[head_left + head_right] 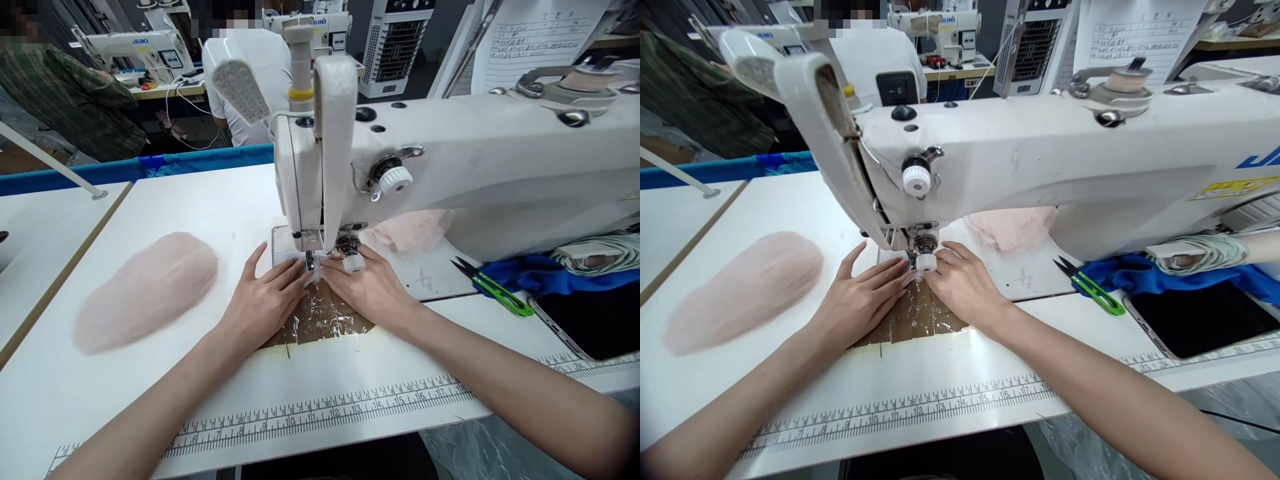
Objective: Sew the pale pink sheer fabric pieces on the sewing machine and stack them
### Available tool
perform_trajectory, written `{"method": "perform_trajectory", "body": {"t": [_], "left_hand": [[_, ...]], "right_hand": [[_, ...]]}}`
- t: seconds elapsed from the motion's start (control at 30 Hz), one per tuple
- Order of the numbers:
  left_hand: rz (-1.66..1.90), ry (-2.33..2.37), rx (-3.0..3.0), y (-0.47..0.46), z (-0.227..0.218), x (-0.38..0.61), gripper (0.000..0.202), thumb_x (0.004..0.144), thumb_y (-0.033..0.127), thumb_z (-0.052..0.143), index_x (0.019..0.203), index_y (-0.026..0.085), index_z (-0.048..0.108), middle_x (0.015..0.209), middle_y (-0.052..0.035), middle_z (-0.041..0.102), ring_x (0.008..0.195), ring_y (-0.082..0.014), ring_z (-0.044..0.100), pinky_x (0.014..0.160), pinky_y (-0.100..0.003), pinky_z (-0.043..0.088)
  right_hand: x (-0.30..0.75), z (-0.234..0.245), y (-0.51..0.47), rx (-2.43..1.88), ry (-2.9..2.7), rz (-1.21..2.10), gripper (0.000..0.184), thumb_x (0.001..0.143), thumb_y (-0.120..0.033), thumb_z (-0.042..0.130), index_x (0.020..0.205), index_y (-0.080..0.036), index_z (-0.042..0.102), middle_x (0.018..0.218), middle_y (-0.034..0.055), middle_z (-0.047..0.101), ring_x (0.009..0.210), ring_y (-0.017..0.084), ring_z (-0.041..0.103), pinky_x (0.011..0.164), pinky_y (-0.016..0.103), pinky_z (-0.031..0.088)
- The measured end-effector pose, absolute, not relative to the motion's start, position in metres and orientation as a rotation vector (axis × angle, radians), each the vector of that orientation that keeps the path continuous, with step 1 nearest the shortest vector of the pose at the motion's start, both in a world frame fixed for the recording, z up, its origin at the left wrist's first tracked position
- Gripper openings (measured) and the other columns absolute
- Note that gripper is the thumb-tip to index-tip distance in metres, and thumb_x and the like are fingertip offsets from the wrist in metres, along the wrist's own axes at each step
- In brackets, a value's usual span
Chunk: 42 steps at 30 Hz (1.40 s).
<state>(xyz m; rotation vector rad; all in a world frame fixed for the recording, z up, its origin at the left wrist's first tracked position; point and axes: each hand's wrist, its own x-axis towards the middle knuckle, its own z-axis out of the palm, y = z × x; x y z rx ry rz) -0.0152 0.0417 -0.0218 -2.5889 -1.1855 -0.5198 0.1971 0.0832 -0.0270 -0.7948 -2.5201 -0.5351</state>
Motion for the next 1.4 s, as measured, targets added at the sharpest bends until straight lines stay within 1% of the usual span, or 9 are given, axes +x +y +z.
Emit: {"method": "perform_trajectory", "body": {"t": [0.27,0.37,0.47,0.63,0.73,0.87,1.03,1.2,1.4], "left_hand": [[-0.51,-1.329,-2.527,0.04,-0.015,-0.023,0.038,0.095,0.04,0.047,0.123,0.016,0.058,0.127,-0.0108,0.063,0.118,-0.0259,0.059,0.11,-0.053,0.029],[-0.542,-1.237,-2.433,0.033,-0.007,-0.025,0.027,0.092,0.04,0.053,0.099,0.018,0.067,0.092,-0.0052,0.074,0.079,-0.021,0.069,0.093,-0.046,0.042],[-0.661,-1.171,-2.363,0.03,-0.001,-0.025,0.016,0.09,0.027,0.057,0.079,0.018,0.067,0.062,0.0015,0.067,0.055,-0.0144,0.06,0.072,-0.036,0.044],[-0.587,-1.095,-2.582,0.037,-0.005,-0.024,0.021,0.092,0.014,0.049,0.108,0.014,0.063,0.107,-0.0064,0.071,0.092,-0.0185,0.066,0.089,-0.038,0.045],[-0.638,-1.121,-2.627,0.04,-0.008,-0.024,0.021,0.093,0.015,0.049,0.108,0.015,0.064,0.104,-0.0051,0.072,0.089,-0.0176,0.066,0.088,-0.038,0.045],[-0.657,-1.175,-2.717,0.042,-0.009,-0.023,0.026,0.095,0.015,0.045,0.114,0.015,0.062,0.113,-0.0064,0.068,0.103,-0.0184,0.062,0.095,-0.038,0.043],[-0.555,-1.23,-2.749,0.041,-0.015,-0.019,0.029,0.096,0.019,0.043,0.118,0.014,0.062,0.105,-0.0081,0.067,0.094,-0.0204,0.06,0.092,-0.042,0.044],[-0.501,-1.184,-2.68,0.037,-0.019,-0.015,0.032,0.094,0.026,0.049,0.12,0.015,0.063,0.116,-0.0096,0.066,0.109,-0.026,0.057,0.1,-0.047,0.04],[-0.435,-1.179,-2.591,0.031,-0.019,-0.011,0.037,0.095,0.034,0.048,0.126,0.017,0.059,0.125,-0.0088,0.064,0.123,-0.0257,0.054,0.108,-0.046,0.035]], "right_hand": [[0.199,-0.027,0.083,-0.763,-2.485,-0.412,0.029,0.086,-0.002,0.047,0.092,-0.016,0.071,0.087,0.0046,0.073,0.087,0.019,0.063,0.09,0.037,0.047],[0.199,-0.023,0.076,-0.714,-2.441,-0.399,0.032,0.085,0.001,0.043,0.092,-0.015,0.071,0.09,0.0036,0.074,0.085,0.017,0.063,0.091,0.036,0.046],[0.195,-0.02,0.066,-0.641,-2.407,-0.318,0.032,0.085,0.003,0.042,0.09,-0.014,0.069,0.092,0.0028,0.074,0.078,0.014,0.063,0.084,0.033,0.049],[0.189,-0.02,0.057,-0.609,-2.53,-0.159,0.033,0.087,0.002,0.039,0.103,-0.011,0.065,0.107,0.0088,0.07,0.096,0.019,0.062,0.076,0.031,0.052],[0.19,-0.022,0.055,-0.699,-2.541,-0.132,0.031,0.087,0.002,0.039,0.095,-0.011,0.066,0.097,0.0085,0.07,0.085,0.019,0.063,0.067,0.031,0.052],[0.192,-0.024,0.054,-0.818,-2.594,-0.075,0.034,0.083,0.002,0.041,0.107,-0.011,0.062,0.117,0.0118,0.065,0.094,0.023,0.063,0.066,0.033,0.054],[0.196,-0.025,0.06,-0.93,-2.616,-0.054,0.032,0.079,0.002,0.042,0.103,-0.009,0.06,0.114,0.0155,0.065,0.089,0.023,0.063,0.061,0.031,0.053],[0.199,-0.021,0.066,-0.964,-2.621,-0.047,0.027,0.084,-0.004,0.041,0.101,-0.009,0.061,0.096,0.0143,0.07,0.099,0.025,0.062,0.066,0.031,0.053],[0.199,-0.02,0.069,-0.934,-2.614,-0.142,0.029,0.089,-0.009,0.043,0.108,-0.01,0.065,0.105,0.0151,0.07,0.107,0.025,0.061,0.078,0.036,0.054]]}}
